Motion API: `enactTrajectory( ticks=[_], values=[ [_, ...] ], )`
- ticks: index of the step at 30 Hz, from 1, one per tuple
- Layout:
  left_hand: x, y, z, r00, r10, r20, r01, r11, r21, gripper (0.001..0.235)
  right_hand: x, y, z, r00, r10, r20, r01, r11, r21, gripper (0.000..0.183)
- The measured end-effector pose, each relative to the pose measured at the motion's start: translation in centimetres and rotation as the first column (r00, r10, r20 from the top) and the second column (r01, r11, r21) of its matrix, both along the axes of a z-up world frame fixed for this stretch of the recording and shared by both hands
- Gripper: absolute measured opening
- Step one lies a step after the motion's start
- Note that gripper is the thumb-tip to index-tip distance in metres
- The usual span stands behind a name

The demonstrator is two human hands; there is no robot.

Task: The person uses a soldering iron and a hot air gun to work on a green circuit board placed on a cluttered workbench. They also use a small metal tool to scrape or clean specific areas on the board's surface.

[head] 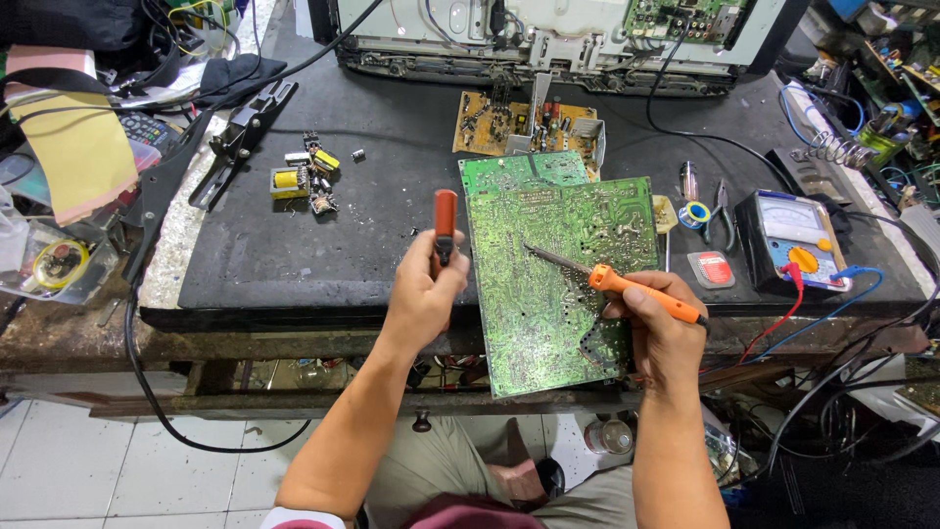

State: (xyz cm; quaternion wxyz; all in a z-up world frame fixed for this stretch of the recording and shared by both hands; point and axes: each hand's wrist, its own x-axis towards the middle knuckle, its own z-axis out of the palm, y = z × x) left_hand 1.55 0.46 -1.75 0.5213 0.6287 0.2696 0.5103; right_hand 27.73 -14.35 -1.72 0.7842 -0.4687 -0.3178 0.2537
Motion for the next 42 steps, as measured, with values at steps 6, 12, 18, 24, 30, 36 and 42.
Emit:
enactTrajectory(
  ticks=[6, 12, 18, 24, 30, 36, 42],
  values=[
    [0.4, -1.4, 7.9, 0.968, -0.085, 0.235, 0.012, 0.955, 0.298, 0.028, 0.2, 0.2, 0.7, 0.999, 0.030, 0.029, -0.029, 0.999, -0.015, 0.030],
    [6.0, 1.4, 7.4, 0.941, -0.151, 0.302, 0.002, 0.897, 0.442, 0.031, 0.5, 0.4, 1.2, 0.997, 0.063, 0.047, -0.062, 0.998, -0.014, 0.034],
    [7.8, 2.0, 7.3, 0.942, -0.173, 0.289, 0.028, 0.895, 0.444, 0.031, 1.6, 0.6, 0.9, 0.995, 0.090, 0.048, -0.088, 0.996, -0.034, 0.036],
    [8.7, 2.7, 6.8, 0.940, -0.190, 0.284, 0.054, 0.903, 0.426, 0.030, 2.4, 0.9, 1.0, 0.993, 0.099, 0.056, -0.096, 0.994, -0.061, 0.035],
    [9.1, 2.9, 6.2, 0.927, -0.196, 0.321, 0.070, 0.929, 0.363, 0.028, 2.1, 1.2, 1.6, 0.994, 0.103, 0.024, -0.101, 0.993, -0.067, 0.032],
    [9.1, 2.8, 6.0, 0.910, -0.230, 0.346, 0.105, 0.933, 0.345, 0.030, 2.1, 1.2, 1.1, 0.996, 0.082, 0.041, -0.078, 0.994, -0.080, 0.031],
    [9.2, 3.4, 5.8, 0.911, -0.215, 0.353, 0.080, 0.929, 0.361, 0.030, 2.5, 1.2, -0.5, 0.995, 0.049, 0.081, -0.044, 0.997, -0.067, 0.027]
  ],
)
